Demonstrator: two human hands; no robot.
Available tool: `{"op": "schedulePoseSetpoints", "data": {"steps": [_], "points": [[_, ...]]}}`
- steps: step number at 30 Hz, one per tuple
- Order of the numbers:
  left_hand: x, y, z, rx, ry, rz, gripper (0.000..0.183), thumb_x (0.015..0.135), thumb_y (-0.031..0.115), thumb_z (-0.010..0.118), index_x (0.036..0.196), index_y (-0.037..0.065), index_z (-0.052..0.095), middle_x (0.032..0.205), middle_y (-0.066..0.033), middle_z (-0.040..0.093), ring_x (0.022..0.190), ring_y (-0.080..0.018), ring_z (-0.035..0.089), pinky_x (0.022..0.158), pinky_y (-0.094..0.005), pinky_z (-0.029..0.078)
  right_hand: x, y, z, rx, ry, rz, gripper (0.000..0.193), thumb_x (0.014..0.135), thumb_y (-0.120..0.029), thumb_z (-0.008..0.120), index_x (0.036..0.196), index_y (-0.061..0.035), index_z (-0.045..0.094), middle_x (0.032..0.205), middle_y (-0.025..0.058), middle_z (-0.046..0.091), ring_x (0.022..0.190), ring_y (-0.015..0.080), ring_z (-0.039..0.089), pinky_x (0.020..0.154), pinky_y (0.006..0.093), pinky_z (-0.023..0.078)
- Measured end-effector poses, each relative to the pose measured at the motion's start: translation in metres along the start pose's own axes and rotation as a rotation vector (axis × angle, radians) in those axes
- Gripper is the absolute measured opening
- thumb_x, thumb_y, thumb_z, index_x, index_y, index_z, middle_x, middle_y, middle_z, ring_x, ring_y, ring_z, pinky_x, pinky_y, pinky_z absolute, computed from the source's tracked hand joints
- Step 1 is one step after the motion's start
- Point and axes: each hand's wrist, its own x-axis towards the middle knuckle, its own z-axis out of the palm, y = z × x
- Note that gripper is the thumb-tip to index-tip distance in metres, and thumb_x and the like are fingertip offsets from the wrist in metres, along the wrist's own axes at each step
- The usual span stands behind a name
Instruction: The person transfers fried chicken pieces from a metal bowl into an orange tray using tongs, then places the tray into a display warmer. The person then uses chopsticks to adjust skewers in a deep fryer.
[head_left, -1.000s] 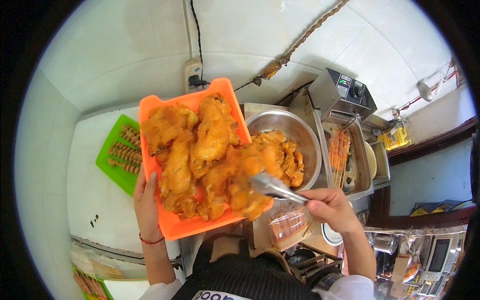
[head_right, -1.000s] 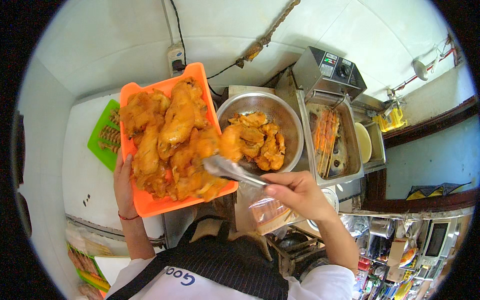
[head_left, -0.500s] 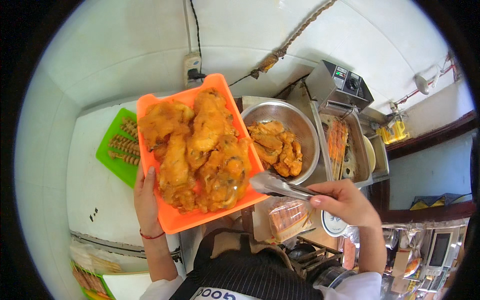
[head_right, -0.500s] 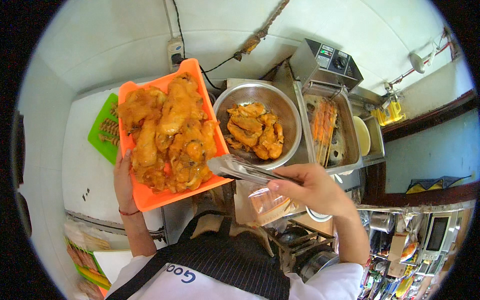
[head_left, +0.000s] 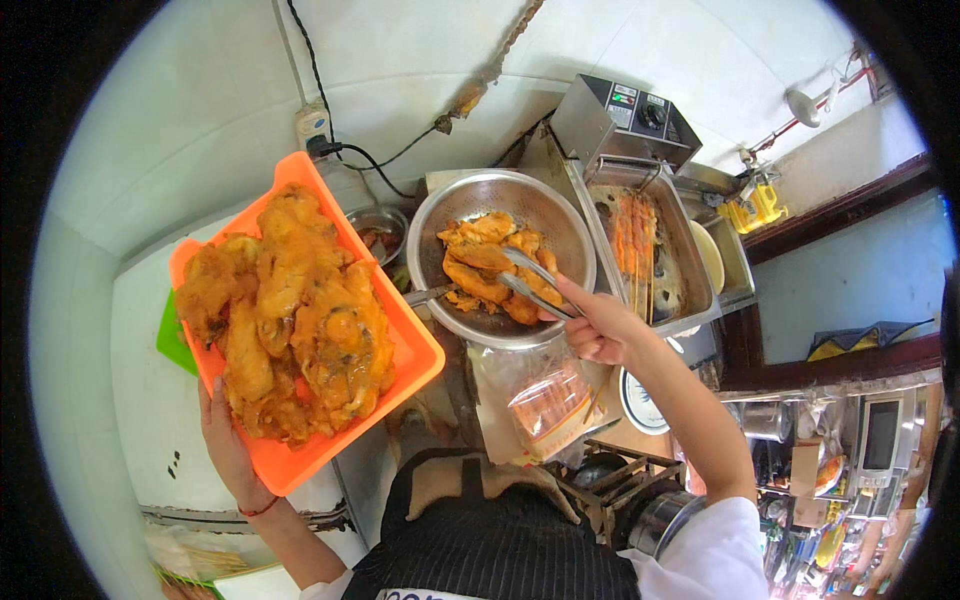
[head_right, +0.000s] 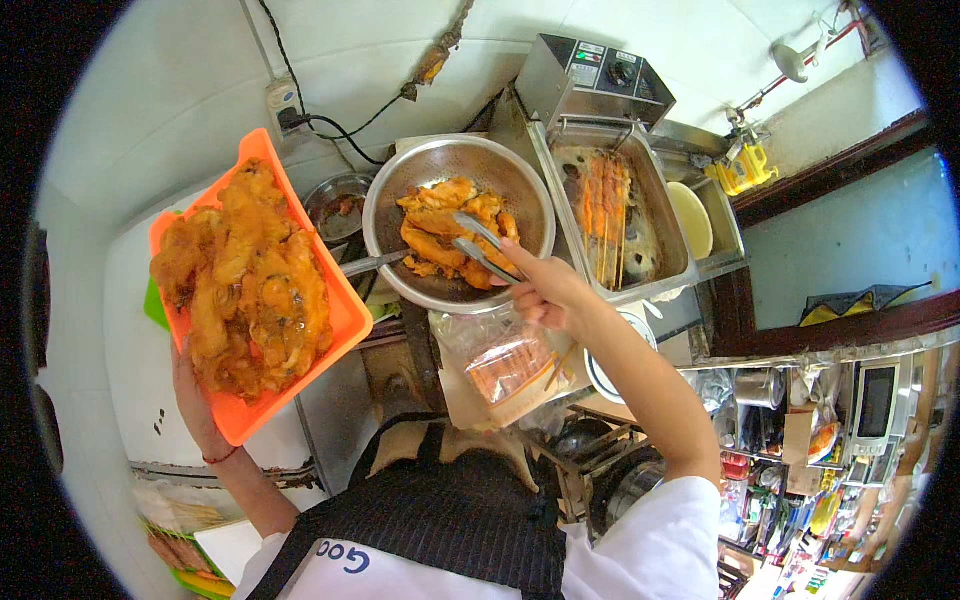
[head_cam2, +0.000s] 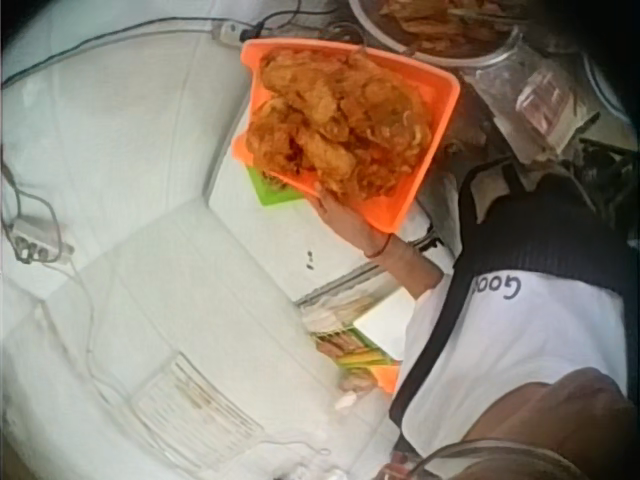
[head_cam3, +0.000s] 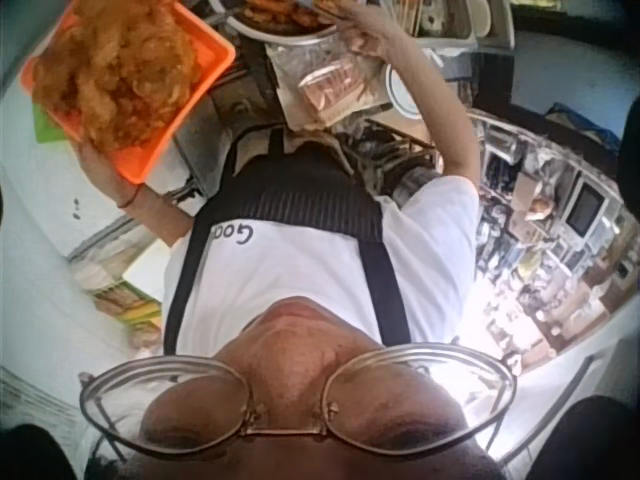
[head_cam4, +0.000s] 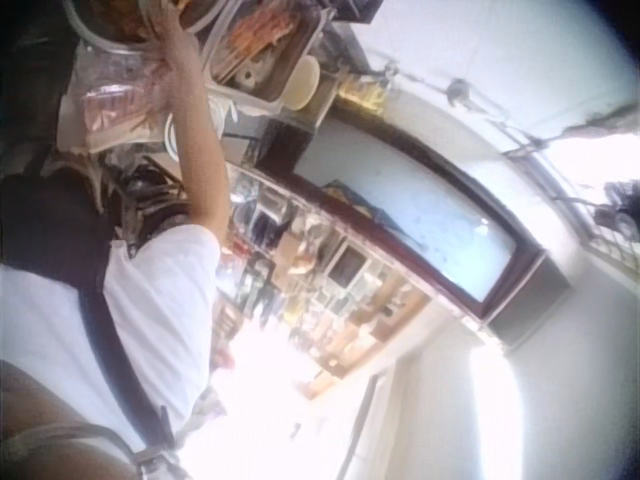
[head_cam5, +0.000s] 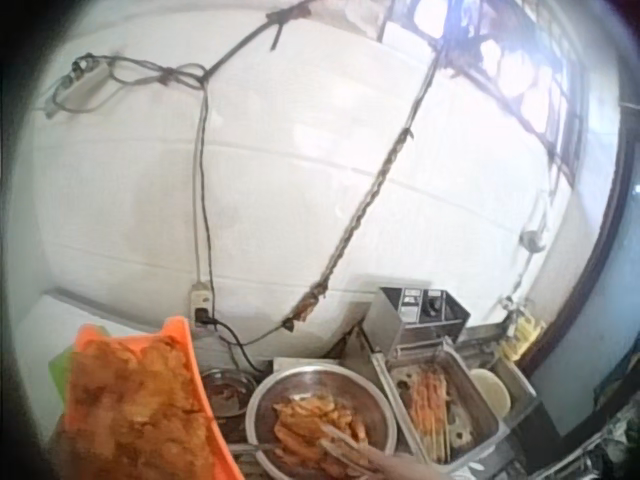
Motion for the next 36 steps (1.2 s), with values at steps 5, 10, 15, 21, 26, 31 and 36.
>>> {"op": "schedulePoseSetpoints", "data": {"steps": [5, 10, 15, 21, 26, 31, 36], "points": [[-0.002, 0.004, 0.000, 0.118, 0.045, 0.029, 0.043, 0.096, 0.017, 0.046, 0.135, -0.001, 0.039, 0.128, -0.0092, 0.050, 0.111, -0.0160, 0.052, 0.093, -0.0290, 0.043, 0.027, -0.003, 0.013, 0.066, 0.021, 0.019, 0.054, 0.089, -0.051, 0.053, 0.100, 0.0019, 0.056, 0.051, -0.0094, 0.025, 0.039, 0.0005, 0.021, 0.034, 0.0168, 0.015], [-0.004, 0.004, 0.004, 0.052, 0.022, 0.004, 0.044, 0.096, 0.017, 0.046, 0.135, -0.001, 0.038, 0.129, -0.0095, 0.050, 0.112, -0.0164, 0.051, 0.092, -0.0296, 0.043, 0.041, -0.011, 0.019, 0.137, -0.035, 0.070, 0.051, 0.091, -0.049, 0.051, 0.099, 0.0011, 0.056, 0.051, -0.0097, 0.025, 0.040, 0.0002, 0.020, 0.034, 0.0160, 0.014], [0.003, 0.004, 0.010, -0.009, 0.020, -0.032, 0.043, 0.096, 0.016, 0.046, 0.135, -0.002, 0.038, 0.130, -0.0098, 0.049, 0.114, -0.0167, 0.050, 0.093, -0.0296, 0.043, 0.060, -0.016, 0.037, 0.114, -0.001, 0.076, 0.047, 0.091, -0.047, 0.051, 0.099, -0.0008, 0.057, 0.051, -0.0100, 0.024, 0.040, 0.0007, 0.020, 0.035, 0.0168, 0.014], [0.005, 0.002, 0.015, 0.000, 0.000, -0.019, 0.043, 0.096, 0.014, 0.047, 0.134, -0.002, 0.039, 0.131, -0.0094, 0.048, 0.114, -0.0165, 0.050, 0.095, -0.0294, 0.042, 0.022, -0.003, 0.029, -0.245, 0.201, -0.182, 0.043, 0.091, -0.045, 0.054, 0.095, -0.0027, 0.063, 0.050, -0.0096, 0.025, 0.040, 0.0030, 0.019, 0.036, 0.0204, 0.014], [0.002, -0.001, 0.021, -0.006, -0.004, -0.011, 0.043, 0.095, 0.012, 0.048, 0.135, -0.002, 0.038, 0.131, -0.0088, 0.048, 0.114, -0.0158, 0.050, 0.094, -0.0288, 0.042, -0.028, -0.004, 0.019, -0.224, 0.208, -0.216, 0.042, 0.090, -0.043, 0.056, 0.099, -0.0022, 0.064, 0.051, -0.0094, 0.026, 0.041, 0.0030, 0.021, 0.038, 0.0210, 0.014], [-0.002, -0.005, 0.023, 0.032, -0.044, -0.028, 0.043, 0.095, 0.009, 0.048, 0.135, -0.002, 0.039, 0.128, -0.0084, 0.050, 0.112, -0.0146, 0.051, 0.094, -0.0280, 0.042, -0.073, -0.011, 0.022, -0.379, 0.250, -0.477, 0.039, 0.091, -0.038, 0.057, 0.100, -0.0012, 0.066, 0.055, -0.0088, 0.033, 0.044, 0.0021, 0.026, 0.040, 0.0214, 0.019], [-0.005, -0.010, 0.027, 0.080, -0.106, -0.035, 0.043, 0.094, 0.008, 0.048, 0.135, -0.003, 0.039, 0.127, -0.0081, 0.052, 0.111, -0.0139, 0.051, 0.093, -0.0275, 0.042, -0.100, -0.020, 0.041, -0.742, 0.306, -0.923, 0.032, 0.090, -0.032, 0.061, 0.097, -0.0006, 0.067, 0.057, -0.0052, 0.045, 0.046, 0.0039, 0.037, 0.042, 0.0226, 0.028]]}}
